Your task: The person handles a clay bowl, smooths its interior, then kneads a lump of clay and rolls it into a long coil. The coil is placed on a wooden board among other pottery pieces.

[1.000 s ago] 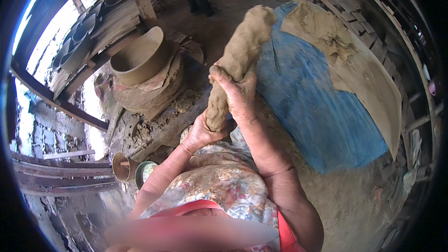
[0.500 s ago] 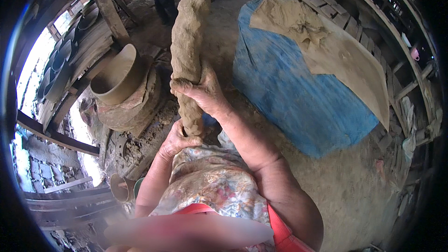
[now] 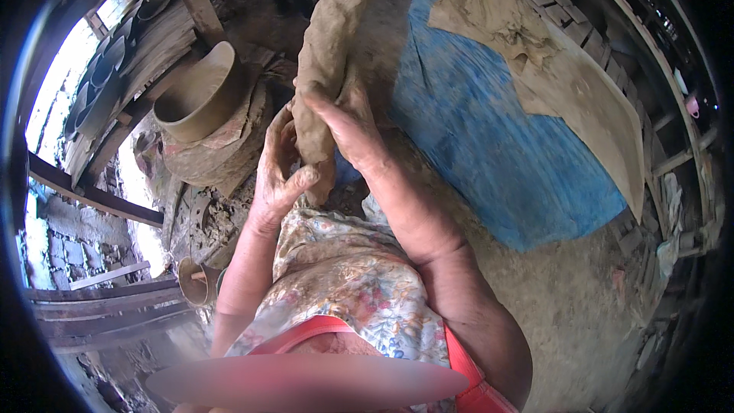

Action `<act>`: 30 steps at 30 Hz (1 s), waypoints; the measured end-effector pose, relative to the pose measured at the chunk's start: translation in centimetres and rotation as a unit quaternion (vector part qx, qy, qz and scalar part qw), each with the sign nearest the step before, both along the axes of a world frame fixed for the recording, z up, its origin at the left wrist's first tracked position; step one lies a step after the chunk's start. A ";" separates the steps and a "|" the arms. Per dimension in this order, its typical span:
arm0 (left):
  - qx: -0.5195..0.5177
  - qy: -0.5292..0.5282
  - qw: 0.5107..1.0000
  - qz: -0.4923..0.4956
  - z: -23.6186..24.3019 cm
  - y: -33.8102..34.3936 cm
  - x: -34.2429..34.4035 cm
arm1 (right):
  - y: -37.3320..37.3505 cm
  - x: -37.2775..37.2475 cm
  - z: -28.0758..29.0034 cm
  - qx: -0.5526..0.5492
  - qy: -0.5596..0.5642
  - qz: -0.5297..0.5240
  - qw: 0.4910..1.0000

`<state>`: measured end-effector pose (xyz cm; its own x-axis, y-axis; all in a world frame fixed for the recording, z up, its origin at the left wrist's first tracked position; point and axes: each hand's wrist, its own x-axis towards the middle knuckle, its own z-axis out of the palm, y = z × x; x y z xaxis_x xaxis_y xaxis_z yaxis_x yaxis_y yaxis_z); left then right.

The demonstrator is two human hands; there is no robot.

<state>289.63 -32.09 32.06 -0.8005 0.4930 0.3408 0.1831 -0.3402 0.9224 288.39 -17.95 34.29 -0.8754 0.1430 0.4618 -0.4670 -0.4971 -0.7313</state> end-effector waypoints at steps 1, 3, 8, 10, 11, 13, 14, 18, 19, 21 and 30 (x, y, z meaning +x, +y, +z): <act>0.020 0.062 0.998 0.026 0.1 0.7 0.2 | -0.2 0.2 0.0 -0.024 0.018 0.027 0.999; -0.037 0.111 0.981 0.155 -0.1 1.7 0.0 | -0.4 1.0 0.1 -0.063 0.045 0.132 0.988; 0.000 0.027 0.994 0.106 -2.1 1.2 -0.5 | 0.9 1.9 2.2 0.006 0.077 0.102 0.992; 0.011 0.035 0.996 0.083 -2.8 1.0 -0.2 | 1.2 1.3 3.0 0.064 0.031 0.022 0.997; 0.002 0.031 0.996 0.082 -3.1 1.1 0.0 | 1.0 0.8 3.0 0.070 0.091 0.007 0.993; -0.020 0.017 0.998 0.051 -3.5 1.3 0.6 | 0.5 0.4 2.5 0.025 0.032 0.039 0.998; -0.048 0.019 0.997 0.052 -3.6 1.2 0.9 | 0.3 0.4 2.0 0.018 -0.004 0.033 0.999; -0.184 0.050 0.978 0.080 -3.8 0.9 1.4 | 0.6 0.5 0.0 0.036 -0.085 -0.023 0.995; -0.216 0.042 0.972 0.086 -3.8 0.7 1.4 | 0.9 0.6 -0.1 0.053 -0.089 -0.030 0.994; -0.108 0.006 0.993 0.039 -3.7 0.3 1.3 | 1.6 0.6 0.3 0.067 -0.040 -0.003 0.997; -0.137 0.027 0.990 -0.023 -4.0 -1.0 1.4 | 2.8 0.7 3.5 0.031 -0.043 0.049 0.997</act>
